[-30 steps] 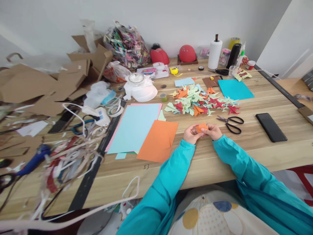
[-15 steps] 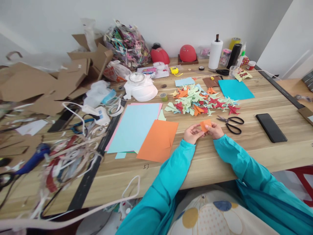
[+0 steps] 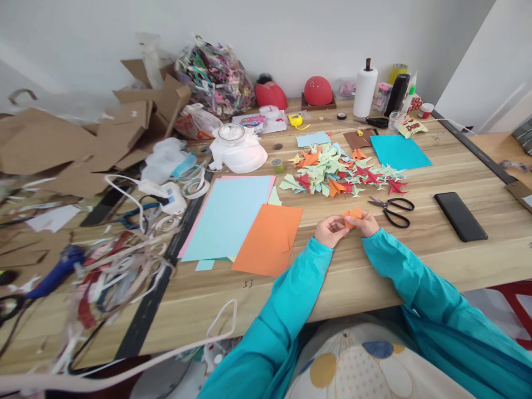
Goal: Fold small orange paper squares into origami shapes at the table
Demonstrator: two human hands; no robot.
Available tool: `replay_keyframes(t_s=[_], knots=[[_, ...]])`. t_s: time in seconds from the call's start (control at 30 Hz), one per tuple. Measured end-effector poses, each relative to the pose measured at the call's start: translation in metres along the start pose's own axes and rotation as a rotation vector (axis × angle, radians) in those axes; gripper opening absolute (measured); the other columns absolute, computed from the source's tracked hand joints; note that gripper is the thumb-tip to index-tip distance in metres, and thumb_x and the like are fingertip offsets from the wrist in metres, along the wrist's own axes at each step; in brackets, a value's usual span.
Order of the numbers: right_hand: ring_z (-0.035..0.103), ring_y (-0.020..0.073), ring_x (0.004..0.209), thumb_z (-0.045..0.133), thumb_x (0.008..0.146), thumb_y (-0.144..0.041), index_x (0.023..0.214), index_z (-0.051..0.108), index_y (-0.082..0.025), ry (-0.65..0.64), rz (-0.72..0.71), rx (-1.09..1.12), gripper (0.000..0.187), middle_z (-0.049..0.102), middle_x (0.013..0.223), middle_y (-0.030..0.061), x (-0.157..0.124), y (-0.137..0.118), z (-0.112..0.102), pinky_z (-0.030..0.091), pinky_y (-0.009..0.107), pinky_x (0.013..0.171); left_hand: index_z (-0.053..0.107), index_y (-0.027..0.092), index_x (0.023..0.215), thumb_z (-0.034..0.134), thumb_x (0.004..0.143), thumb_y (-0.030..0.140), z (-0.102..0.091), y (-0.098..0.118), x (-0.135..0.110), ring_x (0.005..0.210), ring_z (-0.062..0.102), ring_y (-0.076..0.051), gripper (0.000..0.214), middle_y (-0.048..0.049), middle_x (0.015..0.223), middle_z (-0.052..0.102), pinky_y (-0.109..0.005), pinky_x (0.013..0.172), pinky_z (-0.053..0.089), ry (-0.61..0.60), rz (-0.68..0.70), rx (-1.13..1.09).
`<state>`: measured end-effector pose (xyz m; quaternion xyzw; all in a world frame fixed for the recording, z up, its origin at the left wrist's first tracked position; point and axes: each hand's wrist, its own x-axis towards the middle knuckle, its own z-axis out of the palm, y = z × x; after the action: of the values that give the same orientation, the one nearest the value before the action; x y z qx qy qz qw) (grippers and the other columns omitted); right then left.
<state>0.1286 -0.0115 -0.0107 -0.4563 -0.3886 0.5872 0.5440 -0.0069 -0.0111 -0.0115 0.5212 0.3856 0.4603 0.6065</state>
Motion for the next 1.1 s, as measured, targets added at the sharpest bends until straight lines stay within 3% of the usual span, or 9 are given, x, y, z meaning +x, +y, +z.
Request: replay_keyframes(t_s=[0.17, 0.43, 0.57, 0.73, 0.87, 1.1], knots=[[0.048, 0.0097, 0.048, 0.076, 0.051, -0.039, 0.063, 0.065, -0.015, 0.018, 0.001, -0.027, 0.029, 0.059, 0.054, -0.0016, 0.002, 0.004, -0.002, 0.038, 0.024, 0.046, 0.062, 0.012, 0.084, 0.075, 0.050, 0.022, 0.000, -0.002, 0.001, 0.049, 0.058, -0.010, 0.038, -0.0011, 0.057, 0.064, -0.023, 0.053, 0.047, 0.009, 0.014, 0.017], [0.041, 0.0078, 0.045, 0.075, 0.050, -0.039, 0.047, 0.054, -0.016, 0.092, -0.045, 0.046, 0.032, 0.050, 0.048, -0.0030, 0.005, 0.000, -0.001, 0.032, 0.024, 0.044, 0.061, 0.011, 0.093, 0.077, 0.048, 0.026, 0.000, -0.008, 0.002, 0.048, 0.056, -0.010, 0.049, 0.0002, 0.053, 0.062, -0.022, 0.051, 0.046, -0.062, -0.009, 0.017], [0.042, 0.0081, 0.045, 0.076, 0.049, -0.039, 0.049, 0.055, -0.016, 0.102, -0.047, 0.046, 0.031, 0.050, 0.048, -0.0033, 0.005, 0.000, -0.001, 0.033, 0.023, 0.043, 0.061, 0.011, 0.092, 0.076, 0.050, 0.027, 0.002, -0.005, 0.000, 0.048, 0.056, -0.010, 0.047, -0.0007, 0.055, 0.063, -0.024, 0.053, 0.047, -0.022, 0.002, 0.006], [0.053, 0.0119, 0.047, 0.080, 0.043, -0.031, 0.071, 0.065, -0.015, -0.035, 0.027, -0.030, 0.036, 0.062, 0.057, -0.0006, 0.001, -0.004, 0.003, 0.043, 0.027, 0.048, 0.059, 0.011, 0.093, 0.074, 0.053, 0.027, 0.001, 0.002, 0.000, 0.050, 0.059, -0.012, 0.046, -0.0008, 0.056, 0.063, -0.026, 0.054, 0.048, 0.042, 0.020, -0.008], [0.052, 0.0119, 0.045, 0.081, 0.042, -0.031, 0.065, 0.065, -0.014, -0.065, 0.010, -0.055, 0.032, 0.061, 0.051, -0.0006, -0.004, -0.008, 0.008, 0.043, 0.027, 0.046, 0.059, 0.011, 0.091, 0.074, 0.052, 0.024, -0.001, 0.001, 0.001, 0.049, 0.058, -0.012, 0.044, 0.0008, 0.053, 0.061, -0.025, 0.052, 0.046, 0.063, 0.031, 0.020], [0.046, 0.0086, 0.045, 0.078, 0.046, -0.035, 0.054, 0.059, -0.014, 0.073, 0.001, -0.055, 0.030, 0.055, 0.049, -0.0028, 0.006, 0.002, -0.005, 0.035, 0.022, 0.043, 0.057, 0.011, 0.098, 0.075, 0.051, 0.023, 0.002, -0.005, -0.001, 0.045, 0.055, -0.009, 0.052, 0.0027, 0.051, 0.059, -0.023, 0.049, 0.045, -0.018, 0.013, -0.011]])
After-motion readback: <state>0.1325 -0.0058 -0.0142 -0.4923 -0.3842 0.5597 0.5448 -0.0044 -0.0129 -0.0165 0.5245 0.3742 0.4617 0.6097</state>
